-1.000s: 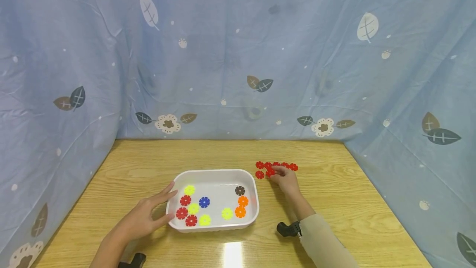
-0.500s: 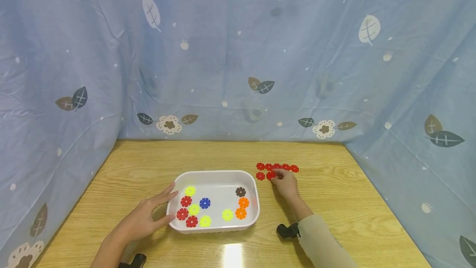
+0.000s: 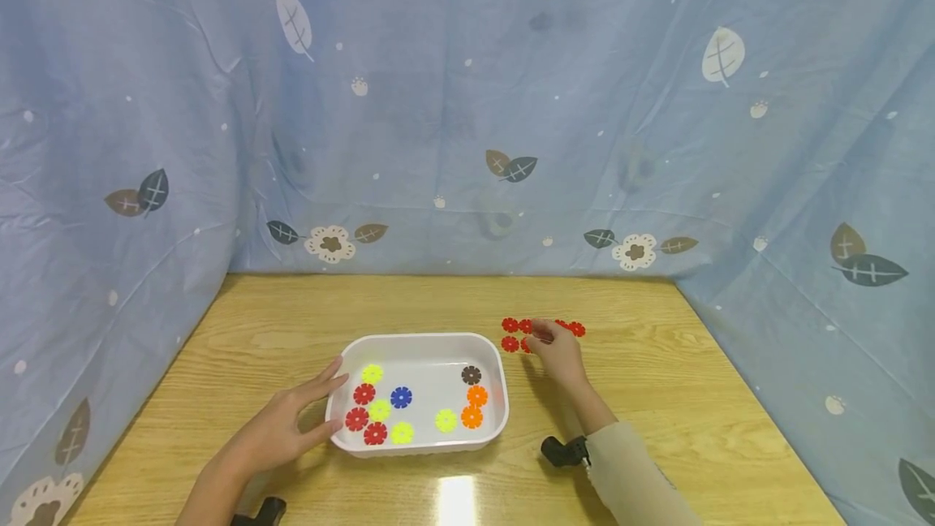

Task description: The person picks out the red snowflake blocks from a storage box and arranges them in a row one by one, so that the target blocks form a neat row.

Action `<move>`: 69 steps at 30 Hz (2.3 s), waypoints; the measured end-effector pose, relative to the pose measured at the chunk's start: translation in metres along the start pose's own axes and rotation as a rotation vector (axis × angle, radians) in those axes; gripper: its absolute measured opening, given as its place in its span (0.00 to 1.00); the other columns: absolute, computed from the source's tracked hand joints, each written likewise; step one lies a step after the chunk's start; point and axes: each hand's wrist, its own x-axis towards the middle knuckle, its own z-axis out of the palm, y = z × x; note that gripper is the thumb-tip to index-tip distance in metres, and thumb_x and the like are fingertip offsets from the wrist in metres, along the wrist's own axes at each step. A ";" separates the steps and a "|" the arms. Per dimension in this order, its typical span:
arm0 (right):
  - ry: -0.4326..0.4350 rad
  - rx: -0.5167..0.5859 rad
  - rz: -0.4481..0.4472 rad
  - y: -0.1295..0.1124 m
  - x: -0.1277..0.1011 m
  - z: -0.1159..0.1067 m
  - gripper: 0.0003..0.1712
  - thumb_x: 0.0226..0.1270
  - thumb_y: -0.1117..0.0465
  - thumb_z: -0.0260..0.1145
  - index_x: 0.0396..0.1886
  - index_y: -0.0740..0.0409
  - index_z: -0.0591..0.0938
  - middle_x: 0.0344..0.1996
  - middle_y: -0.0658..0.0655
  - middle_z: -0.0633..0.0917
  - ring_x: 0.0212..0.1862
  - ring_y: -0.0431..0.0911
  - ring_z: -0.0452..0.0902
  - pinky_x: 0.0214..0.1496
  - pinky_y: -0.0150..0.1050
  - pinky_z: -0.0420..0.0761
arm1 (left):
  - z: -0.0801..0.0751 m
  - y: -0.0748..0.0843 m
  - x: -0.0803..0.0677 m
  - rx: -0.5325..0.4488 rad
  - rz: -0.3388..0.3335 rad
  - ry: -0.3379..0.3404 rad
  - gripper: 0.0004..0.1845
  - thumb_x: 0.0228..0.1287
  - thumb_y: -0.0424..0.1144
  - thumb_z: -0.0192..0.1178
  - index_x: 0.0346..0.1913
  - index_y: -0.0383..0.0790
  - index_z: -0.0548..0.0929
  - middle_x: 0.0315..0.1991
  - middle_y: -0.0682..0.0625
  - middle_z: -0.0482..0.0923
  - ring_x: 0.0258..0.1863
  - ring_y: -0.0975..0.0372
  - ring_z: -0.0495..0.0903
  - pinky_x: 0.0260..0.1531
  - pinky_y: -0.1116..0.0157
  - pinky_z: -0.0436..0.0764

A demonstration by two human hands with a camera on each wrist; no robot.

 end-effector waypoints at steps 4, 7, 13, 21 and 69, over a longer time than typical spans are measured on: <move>-0.034 0.091 -0.079 -0.026 -0.007 0.005 0.21 0.56 0.66 0.63 0.52 0.63 0.75 0.50 0.64 0.78 0.52 0.54 0.74 0.52 0.44 0.76 | -0.001 0.000 -0.001 -0.015 -0.020 -0.010 0.29 0.55 0.51 0.60 0.61 0.49 0.70 0.67 0.56 0.58 0.61 0.59 0.65 0.54 0.55 0.71; -0.068 0.152 -0.144 -0.044 -0.016 0.013 0.20 0.55 0.67 0.64 0.50 0.63 0.76 0.49 0.63 0.79 0.52 0.53 0.74 0.54 0.43 0.75 | -0.001 0.000 -0.001 -0.013 -0.019 -0.010 0.29 0.55 0.51 0.60 0.60 0.49 0.71 0.67 0.56 0.58 0.61 0.60 0.65 0.54 0.56 0.71; -0.211 0.223 -0.231 -0.073 -0.035 0.029 0.21 0.55 0.67 0.65 0.51 0.64 0.76 0.49 0.62 0.79 0.52 0.53 0.75 0.55 0.43 0.74 | 0.000 0.000 0.000 -0.018 -0.020 -0.013 0.29 0.55 0.52 0.60 0.60 0.49 0.71 0.67 0.56 0.58 0.61 0.60 0.65 0.54 0.54 0.71; -0.462 0.211 -0.302 -0.108 -0.062 0.048 0.23 0.57 0.68 0.63 0.53 0.71 0.72 0.50 0.66 0.78 0.53 0.58 0.73 0.56 0.49 0.72 | 0.000 0.000 0.001 -0.020 -0.018 -0.015 0.29 0.55 0.52 0.60 0.60 0.49 0.71 0.67 0.55 0.58 0.61 0.60 0.65 0.54 0.54 0.71; -0.844 -0.614 -0.723 -0.113 -0.070 0.156 0.12 0.46 0.63 0.71 0.32 0.49 0.80 0.26 0.41 0.75 0.29 0.29 0.66 0.33 0.17 0.67 | 0.000 -0.001 -0.001 -0.024 0.070 0.025 0.29 0.55 0.48 0.61 0.60 0.47 0.71 0.66 0.51 0.61 0.60 0.56 0.66 0.55 0.84 0.60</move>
